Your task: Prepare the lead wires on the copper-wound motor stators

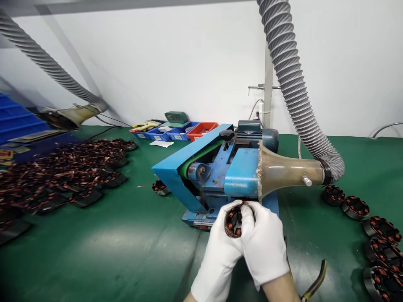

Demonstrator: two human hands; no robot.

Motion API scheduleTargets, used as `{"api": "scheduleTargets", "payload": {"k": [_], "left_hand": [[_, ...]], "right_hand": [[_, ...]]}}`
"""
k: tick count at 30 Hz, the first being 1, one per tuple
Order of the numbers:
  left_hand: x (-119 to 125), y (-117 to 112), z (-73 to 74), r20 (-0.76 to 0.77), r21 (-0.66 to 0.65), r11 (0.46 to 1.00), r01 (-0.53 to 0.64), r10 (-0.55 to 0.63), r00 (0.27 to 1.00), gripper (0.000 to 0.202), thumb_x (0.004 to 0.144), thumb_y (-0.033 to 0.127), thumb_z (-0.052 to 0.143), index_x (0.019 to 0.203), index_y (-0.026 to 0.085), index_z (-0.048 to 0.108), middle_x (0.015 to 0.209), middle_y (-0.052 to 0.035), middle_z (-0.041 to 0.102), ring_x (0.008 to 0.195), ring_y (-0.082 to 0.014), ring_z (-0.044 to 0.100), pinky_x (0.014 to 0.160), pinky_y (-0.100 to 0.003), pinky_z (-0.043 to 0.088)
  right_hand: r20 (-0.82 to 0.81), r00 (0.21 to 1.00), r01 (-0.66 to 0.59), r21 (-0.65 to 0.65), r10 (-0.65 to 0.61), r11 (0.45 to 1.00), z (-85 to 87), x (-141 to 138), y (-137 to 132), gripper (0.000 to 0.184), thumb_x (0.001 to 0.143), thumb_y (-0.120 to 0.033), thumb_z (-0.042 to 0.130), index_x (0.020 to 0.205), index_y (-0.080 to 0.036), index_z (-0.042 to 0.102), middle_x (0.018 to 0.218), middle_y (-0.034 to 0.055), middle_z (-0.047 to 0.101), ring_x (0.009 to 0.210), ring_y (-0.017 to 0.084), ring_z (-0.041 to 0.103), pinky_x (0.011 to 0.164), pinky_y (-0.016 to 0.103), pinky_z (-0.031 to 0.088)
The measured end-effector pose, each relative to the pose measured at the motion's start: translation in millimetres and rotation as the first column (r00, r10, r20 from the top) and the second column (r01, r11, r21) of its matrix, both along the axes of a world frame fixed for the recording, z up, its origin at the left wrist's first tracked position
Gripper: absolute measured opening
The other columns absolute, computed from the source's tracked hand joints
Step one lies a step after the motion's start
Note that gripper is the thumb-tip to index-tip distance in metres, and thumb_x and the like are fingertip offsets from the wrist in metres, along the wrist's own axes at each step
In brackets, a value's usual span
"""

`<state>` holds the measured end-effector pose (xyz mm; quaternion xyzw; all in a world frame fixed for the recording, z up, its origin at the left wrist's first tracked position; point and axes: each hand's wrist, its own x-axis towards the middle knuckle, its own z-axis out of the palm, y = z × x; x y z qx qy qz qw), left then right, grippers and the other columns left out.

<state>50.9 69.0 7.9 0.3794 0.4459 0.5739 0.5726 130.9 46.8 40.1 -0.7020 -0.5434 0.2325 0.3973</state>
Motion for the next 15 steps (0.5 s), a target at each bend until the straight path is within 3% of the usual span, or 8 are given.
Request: {"api": "scheduleTargets", "payload": {"k": [3, 7, 11, 15], "left_hand": [[-10.0, -16.2, -15.6, 0.042, -0.065, 0.998, -0.007, 0.010, 0.999, 0.030, 0.061, 0.042, 0.075, 0.078, 0.021, 0.061, 0.076, -0.0043, 0.068, 0.071, -0.0220, 0.067, 0.066, -0.034, 0.055], [-18.0, -25.2, -30.5, 0.026, -0.064, 0.997, -0.043, 0.045, 0.999, 0.037, 0.054, 0.042, 0.079, 0.081, 0.023, 0.062, 0.086, -0.0033, 0.068, 0.079, -0.0220, 0.066, 0.068, -0.032, 0.055], [-7.0, -9.9, -20.8, 0.035, -0.071, 0.996, -0.059, 0.062, 0.997, 0.031, 0.061, 0.041, 0.074, 0.080, 0.020, 0.061, 0.077, -0.0053, 0.069, 0.073, -0.0224, 0.067, 0.066, -0.034, 0.055], [3.8, 3.0, -1.3, 0.000, 0.025, 0.999, -0.039, 0.039, 0.999, 0.040, 0.048, 0.025, 0.080, 0.083, 0.019, 0.060, 0.085, -0.0050, 0.071, 0.078, -0.0224, 0.068, 0.072, -0.033, 0.054]], "right_hand": [[0.028, 0.999, -0.036, 0.069, 0.034, 0.997, -13.8, -2.4, -18.8, 0.033, 0.089, -0.030, 0.040, 0.097, -0.021, 0.070, 0.094, 0.0070, 0.075, 0.085, 0.025, 0.070, 0.075, 0.035, 0.054], [0.076, 0.996, -0.067, 0.154, 0.056, 0.986, -27.6, -4.7, -29.1, 0.034, 0.088, -0.028, 0.041, 0.102, -0.020, 0.070, 0.101, 0.0077, 0.074, 0.090, 0.024, 0.069, 0.079, 0.034, 0.054], [-0.018, 0.999, -0.025, 0.080, 0.026, 0.997, -18.7, -4.1, -11.9, 0.035, 0.091, -0.028, 0.038, 0.098, -0.019, 0.071, 0.095, 0.0092, 0.075, 0.085, 0.024, 0.071, 0.076, 0.032, 0.055], [-0.046, 0.998, -0.029, 0.057, 0.032, 0.998, -7.1, 1.0, 5.8, 0.034, 0.091, -0.030, 0.040, 0.094, -0.018, 0.071, 0.088, 0.0092, 0.076, 0.080, 0.025, 0.071, 0.073, 0.033, 0.054]]}}
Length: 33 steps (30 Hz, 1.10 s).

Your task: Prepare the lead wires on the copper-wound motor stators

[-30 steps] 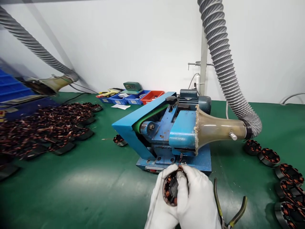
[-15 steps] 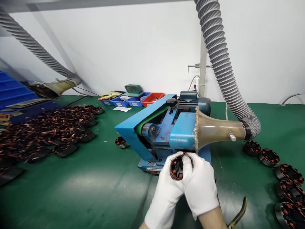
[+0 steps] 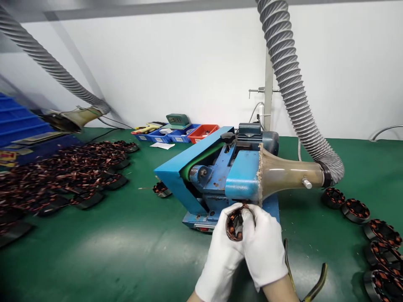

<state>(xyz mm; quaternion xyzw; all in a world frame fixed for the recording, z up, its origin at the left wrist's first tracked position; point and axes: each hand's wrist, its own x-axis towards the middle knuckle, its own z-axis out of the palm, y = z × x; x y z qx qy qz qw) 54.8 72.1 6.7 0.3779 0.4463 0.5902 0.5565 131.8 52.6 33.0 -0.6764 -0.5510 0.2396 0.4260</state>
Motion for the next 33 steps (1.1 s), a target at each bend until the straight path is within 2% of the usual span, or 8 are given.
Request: {"api": "scheduleTargets", "payload": {"k": [7, 12, 16, 19, 22, 25, 29, 33], "left_hand": [[0.0, 0.7, 1.5, -0.082, 0.074, 0.996, 0.041, -0.035, 0.996, 0.047, 0.044, 0.019, 0.081, 0.085, 0.019, 0.059, 0.082, -0.0039, 0.069, 0.076, -0.0218, 0.067, 0.072, -0.033, 0.053], [-14.0, -33.8, -9.1, -0.133, 0.164, 0.986, 0.036, -0.014, 0.991, 0.036, 0.054, 0.018, 0.075, 0.087, 0.022, 0.062, 0.089, -0.0046, 0.062, 0.080, -0.0216, 0.063, 0.068, -0.031, 0.052], [-25.6, -59.2, -16.3, -0.218, 0.462, 0.887, -0.010, 0.124, 0.968, 0.043, 0.064, 0.013, 0.066, 0.104, 0.028, 0.060, 0.099, -0.0048, 0.054, 0.092, -0.0204, 0.057, 0.081, -0.032, 0.048], [-30.9, -64.9, -16.6, -0.337, 0.568, 0.821, 0.067, 0.156, 0.929, 0.053, 0.065, 0.010, 0.065, 0.114, 0.028, 0.055, 0.102, -0.0077, 0.053, 0.093, -0.0223, 0.057, 0.081, -0.033, 0.048], [-36.7, -65.9, -9.2, -0.439, 0.516, 0.829, 0.216, 0.040, 0.897, 0.054, 0.064, 0.010, 0.065, 0.113, 0.029, 0.058, 0.105, -0.0091, 0.056, 0.095, -0.0254, 0.059, 0.080, -0.035, 0.050], [-43.4, -65.6, 0.2, -0.449, 0.403, 0.865, 0.299, -0.098, 0.888, 0.040, 0.063, 0.016, 0.069, 0.101, 0.028, 0.065, 0.100, -0.0076, 0.061, 0.092, -0.0262, 0.061, 0.079, -0.034, 0.052], [-51.4, -64.5, 3.3, -0.387, 0.333, 0.886, 0.323, -0.184, 0.904, 0.043, 0.055, 0.024, 0.076, 0.096, 0.028, 0.065, 0.094, -0.0067, 0.061, 0.086, -0.0255, 0.062, 0.077, -0.036, 0.053], [-54.2, -64.0, -0.9, -0.345, 0.323, 0.885, 0.337, -0.222, 0.912, 0.050, 0.047, 0.028, 0.081, 0.095, 0.031, 0.066, 0.095, -0.0052, 0.062, 0.085, -0.0253, 0.062, 0.074, -0.035, 0.054]], "right_hand": [[-0.024, 1.000, 0.007, -0.040, -0.008, 0.999, 7.1, 4.3, 1.3, 0.032, 0.089, -0.031, 0.042, 0.087, -0.018, 0.072, 0.084, 0.0100, 0.076, 0.078, 0.026, 0.070, 0.073, 0.035, 0.053], [-0.167, 0.985, 0.036, 0.006, -0.034, 0.999, -10.1, -4.5, -35.4, 0.028, 0.085, -0.035, 0.048, 0.094, -0.022, 0.071, 0.096, 0.0091, 0.075, 0.087, 0.027, 0.069, 0.079, 0.039, 0.053], [-0.505, 0.860, -0.043, 0.069, 0.072, 0.997, -23.8, -4.8, -54.0, 0.030, 0.079, -0.035, 0.060, 0.103, -0.021, 0.069, 0.101, 0.0097, 0.074, 0.096, 0.027, 0.068, 0.087, 0.036, 0.053], [-0.514, 0.850, -0.109, 0.040, 0.114, 0.993, -20.0, 2.8, -54.1, 0.037, 0.079, -0.033, 0.062, 0.114, -0.021, 0.065, 0.107, 0.0091, 0.072, 0.101, 0.027, 0.066, 0.090, 0.037, 0.051], [-0.209, 0.944, -0.235, 0.126, 0.257, 0.964, -9.1, 14.2, -54.1, 0.037, 0.081, -0.028, 0.058, 0.118, -0.026, 0.064, 0.114, 0.0095, 0.067, 0.106, 0.026, 0.062, 0.092, 0.038, 0.050], [0.063, 0.883, -0.470, 0.167, 0.466, 0.867, -0.7, 24.4, -57.1, 0.042, 0.080, -0.024, 0.057, 0.121, -0.033, 0.063, 0.115, 0.0088, 0.065, 0.107, 0.026, 0.061, 0.091, 0.039, 0.050], [-0.158, 0.914, -0.383, -0.034, 0.374, 0.923, 2.7, 27.8, -58.1, 0.045, 0.076, -0.023, 0.062, 0.120, -0.028, 0.063, 0.113, 0.0077, 0.067, 0.103, 0.026, 0.063, 0.087, 0.037, 0.052], [-0.408, 0.845, -0.418, -0.101, 0.346, 0.903, 10.7, 26.7, -55.2, 0.014, 0.072, -0.017, 0.059, 0.079, -0.019, 0.072, 0.075, 0.0031, 0.070, 0.072, 0.020, 0.066, 0.068, 0.029, 0.054]]}}
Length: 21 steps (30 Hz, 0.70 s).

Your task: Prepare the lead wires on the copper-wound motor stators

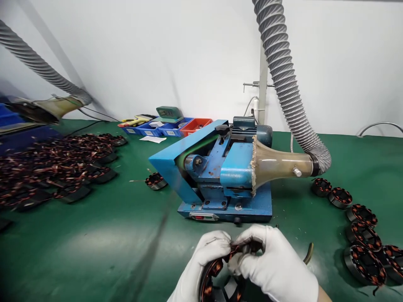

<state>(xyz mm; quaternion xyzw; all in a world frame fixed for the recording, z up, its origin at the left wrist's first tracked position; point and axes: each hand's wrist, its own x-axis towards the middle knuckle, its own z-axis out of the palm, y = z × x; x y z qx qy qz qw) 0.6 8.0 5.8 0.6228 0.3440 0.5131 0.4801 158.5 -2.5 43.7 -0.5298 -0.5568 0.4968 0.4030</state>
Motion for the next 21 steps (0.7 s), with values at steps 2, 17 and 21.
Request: {"api": "scheduleTargets", "payload": {"k": [2, 17, 21], "left_hand": [[1.7, 0.1, -3.4, 0.003, -0.009, 0.999, 0.041, -0.041, 0.999, 0.050, 0.047, 0.034, 0.082, 0.095, 0.033, 0.067, 0.092, -0.0038, 0.064, 0.081, -0.0247, 0.063, 0.072, -0.034, 0.054], [13.1, 12.5, -15.0, -0.032, 0.214, 0.976, 0.041, -0.034, 0.999, 0.067, 0.045, 0.014, 0.077, 0.107, 0.028, 0.058, 0.101, -0.0050, 0.061, 0.091, -0.0249, 0.063, 0.078, -0.034, 0.054], [36.6, 23.8, -36.5, 0.063, 0.190, 0.941, -0.280, 0.273, 0.960, 0.058, 0.054, 0.015, 0.070, 0.108, 0.025, 0.055, 0.108, -0.0069, 0.058, 0.099, -0.0262, 0.061, 0.088, -0.041, 0.051]], "right_hand": [[0.039, 0.998, -0.053, 0.077, 0.050, 0.996, 9.4, 3.8, 2.4, 0.018, 0.075, -0.016, 0.055, 0.072, -0.019, 0.072, 0.069, 0.0018, 0.067, 0.066, 0.017, 0.063, 0.063, 0.025, 0.051], [-0.002, 0.928, 0.349, 0.362, -0.374, 0.864, 9.0, 23.6, 11.6, 0.010, 0.079, -0.027, 0.065, 0.078, -0.023, 0.073, 0.075, 0.0033, 0.074, 0.066, 0.018, 0.068, 0.061, 0.025, 0.055], [-0.165, 0.904, 0.420, 0.167, -0.395, 0.892, -45.3, -23.1, 19.2, 0.025, 0.074, -0.034, 0.068, 0.095, -0.021, 0.074, 0.098, 0.0094, 0.075, 0.090, 0.027, 0.070, 0.081, 0.035, 0.057]]}}
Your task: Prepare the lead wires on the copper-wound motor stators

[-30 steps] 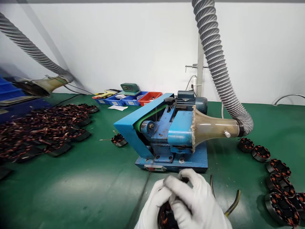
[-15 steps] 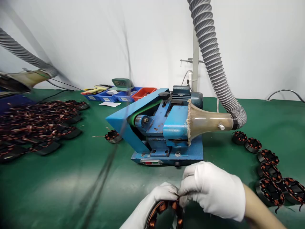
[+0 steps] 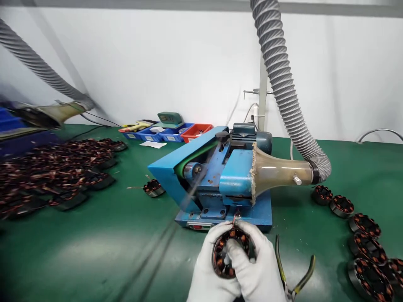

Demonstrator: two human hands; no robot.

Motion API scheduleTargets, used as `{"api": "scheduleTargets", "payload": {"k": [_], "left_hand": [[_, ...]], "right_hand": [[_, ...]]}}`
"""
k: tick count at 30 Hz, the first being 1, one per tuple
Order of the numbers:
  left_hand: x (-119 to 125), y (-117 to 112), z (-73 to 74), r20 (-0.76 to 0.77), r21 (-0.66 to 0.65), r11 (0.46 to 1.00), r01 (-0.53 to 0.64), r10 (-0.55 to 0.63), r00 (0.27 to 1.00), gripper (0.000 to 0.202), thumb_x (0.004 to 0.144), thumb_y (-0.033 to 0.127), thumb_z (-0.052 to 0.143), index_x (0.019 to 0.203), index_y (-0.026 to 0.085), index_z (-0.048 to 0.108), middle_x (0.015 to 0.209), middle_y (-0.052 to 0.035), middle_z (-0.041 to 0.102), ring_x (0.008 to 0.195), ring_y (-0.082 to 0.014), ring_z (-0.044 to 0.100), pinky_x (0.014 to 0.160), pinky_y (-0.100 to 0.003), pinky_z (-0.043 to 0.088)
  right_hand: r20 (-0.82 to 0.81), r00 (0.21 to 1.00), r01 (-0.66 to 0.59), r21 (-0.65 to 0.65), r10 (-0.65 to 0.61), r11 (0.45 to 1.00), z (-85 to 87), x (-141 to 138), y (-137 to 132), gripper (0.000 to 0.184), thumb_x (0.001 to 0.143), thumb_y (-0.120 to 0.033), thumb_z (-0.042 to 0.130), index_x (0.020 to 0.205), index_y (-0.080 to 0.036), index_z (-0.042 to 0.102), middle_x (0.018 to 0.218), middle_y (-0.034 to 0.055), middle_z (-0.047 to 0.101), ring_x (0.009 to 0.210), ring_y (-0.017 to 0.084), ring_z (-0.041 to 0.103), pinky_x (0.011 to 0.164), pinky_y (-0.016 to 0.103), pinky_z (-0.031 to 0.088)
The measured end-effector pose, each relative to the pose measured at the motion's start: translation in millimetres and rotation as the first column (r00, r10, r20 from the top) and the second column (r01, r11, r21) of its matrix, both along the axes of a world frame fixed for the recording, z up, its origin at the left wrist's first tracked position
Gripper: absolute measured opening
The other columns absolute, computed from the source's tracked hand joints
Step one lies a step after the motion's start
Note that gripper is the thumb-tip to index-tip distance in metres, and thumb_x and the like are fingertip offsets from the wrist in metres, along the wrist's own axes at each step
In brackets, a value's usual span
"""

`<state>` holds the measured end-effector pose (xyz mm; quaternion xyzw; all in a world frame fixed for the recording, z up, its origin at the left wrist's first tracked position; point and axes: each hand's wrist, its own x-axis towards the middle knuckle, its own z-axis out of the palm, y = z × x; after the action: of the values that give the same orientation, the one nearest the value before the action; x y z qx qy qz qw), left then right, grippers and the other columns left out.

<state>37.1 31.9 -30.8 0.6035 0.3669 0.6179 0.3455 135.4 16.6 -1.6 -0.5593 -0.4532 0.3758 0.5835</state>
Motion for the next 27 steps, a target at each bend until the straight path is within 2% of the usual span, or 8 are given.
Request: {"api": "scheduleTargets", "payload": {"k": [3, 6, 12, 15, 17, 20, 23, 27], "left_hand": [[8.2, 15.0, -5.2, 0.100, -0.234, 0.971, -0.045, 0.070, 0.993, 0.051, 0.055, 0.020, 0.073, 0.103, 0.022, 0.058, 0.106, -0.0089, 0.062, 0.097, -0.0268, 0.063, 0.087, -0.040, 0.053], [11.8, 30.3, 4.2, 0.191, -0.366, 0.931, -0.017, 0.093, 0.977, 0.050, 0.049, 0.021, 0.078, 0.095, 0.020, 0.060, 0.101, -0.0094, 0.066, 0.094, -0.0277, 0.065, 0.084, -0.039, 0.054], [20.0, 46.2, 28.1, 0.245, -0.407, 0.913, -0.002, 0.112, 0.963, 0.046, 0.044, 0.020, 0.077, 0.087, 0.018, 0.060, 0.094, -0.0085, 0.068, 0.087, -0.0252, 0.066, 0.082, -0.038, 0.053], [20.6, 42.4, 34.0, 0.272, -0.428, 0.904, 0.012, 0.116, 0.955, 0.041, 0.047, 0.023, 0.075, 0.085, 0.018, 0.060, 0.091, -0.0071, 0.068, 0.085, -0.0235, 0.066, 0.080, -0.035, 0.054], [17.9, 34.7, 33.0, 0.289, -0.446, 0.895, 0.027, 0.115, 0.950, 0.034, 0.052, 0.026, 0.074, 0.083, 0.019, 0.060, 0.087, -0.0058, 0.069, 0.082, -0.0224, 0.067, 0.077, -0.034, 0.054], [9.6, 19.6, 22.6, 0.272, -0.455, 0.890, 0.033, 0.104, 0.957, 0.031, 0.056, 0.032, 0.074, 0.082, 0.020, 0.062, 0.082, -0.0044, 0.069, 0.077, -0.0225, 0.067, 0.071, -0.033, 0.055], [2.3, 12.5, 10.5, 0.218, -0.426, 0.905, -0.021, 0.125, 0.968, 0.045, 0.046, 0.027, 0.082, 0.087, 0.022, 0.064, 0.091, -0.0046, 0.069, 0.087, -0.0258, 0.066, 0.075, -0.034, 0.055], [5.0, 26.1, 11.2, 0.207, -0.412, 0.909, -0.055, 0.153, 0.966, 0.044, 0.045, 0.022, 0.082, 0.085, 0.022, 0.063, 0.091, -0.0048, 0.069, 0.089, -0.0258, 0.066, 0.079, -0.036, 0.054]], "right_hand": [[-0.016, 1.000, 0.013, -0.022, -0.014, 1.000, -5.1, -13.3, 15.5, 0.028, 0.080, -0.037, 0.061, 0.099, -0.019, 0.072, 0.102, 0.0102, 0.074, 0.097, 0.028, 0.068, 0.087, 0.038, 0.053], [-0.007, 1.000, 0.028, -0.046, -0.029, 0.999, 5.2, -11.0, 29.9, 0.028, 0.084, -0.038, 0.055, 0.099, -0.019, 0.070, 0.103, 0.0094, 0.073, 0.097, 0.026, 0.067, 0.089, 0.039, 0.051], [0.068, 0.998, 0.011, -0.080, -0.005, 0.997, 19.0, -4.0, 45.2, 0.028, 0.085, -0.037, 0.052, 0.093, -0.019, 0.071, 0.087, 0.0083, 0.075, 0.090, 0.027, 0.068, 0.085, 0.038, 0.052], [0.073, 0.997, 0.017, -0.079, -0.011, 0.997, 22.2, -6.9, 40.6, 0.030, 0.086, -0.039, 0.049, 0.096, -0.019, 0.070, 0.093, 0.0086, 0.074, 0.092, 0.026, 0.068, 0.084, 0.036, 0.052], [0.097, 0.995, 0.026, -0.095, -0.016, 0.995, 19.4, -7.9, 31.8, 0.031, 0.087, -0.040, 0.047, 0.098, -0.020, 0.069, 0.098, 0.0086, 0.073, 0.093, 0.026, 0.067, 0.085, 0.036, 0.051], [0.166, 0.986, -0.002, -0.104, 0.020, 0.995, 6.8, -6.5, 15.9, 0.032, 0.086, -0.041, 0.046, 0.100, -0.023, 0.069, 0.104, 0.0074, 0.072, 0.097, 0.026, 0.066, 0.086, 0.038, 0.051], [0.183, 0.982, -0.024, -0.093, 0.041, 0.995, -1.9, -6.4, 9.5, 0.033, 0.085, -0.042, 0.048, 0.103, -0.024, 0.070, 0.107, 0.0071, 0.071, 0.100, 0.026, 0.065, 0.089, 0.038, 0.050], [0.144, 0.989, 0.041, -0.123, -0.023, 0.992, 8.8, -11.4, 22.9, 0.033, 0.085, -0.041, 0.048, 0.098, -0.020, 0.070, 0.103, 0.0094, 0.073, 0.095, 0.026, 0.066, 0.087, 0.040, 0.050]]}}
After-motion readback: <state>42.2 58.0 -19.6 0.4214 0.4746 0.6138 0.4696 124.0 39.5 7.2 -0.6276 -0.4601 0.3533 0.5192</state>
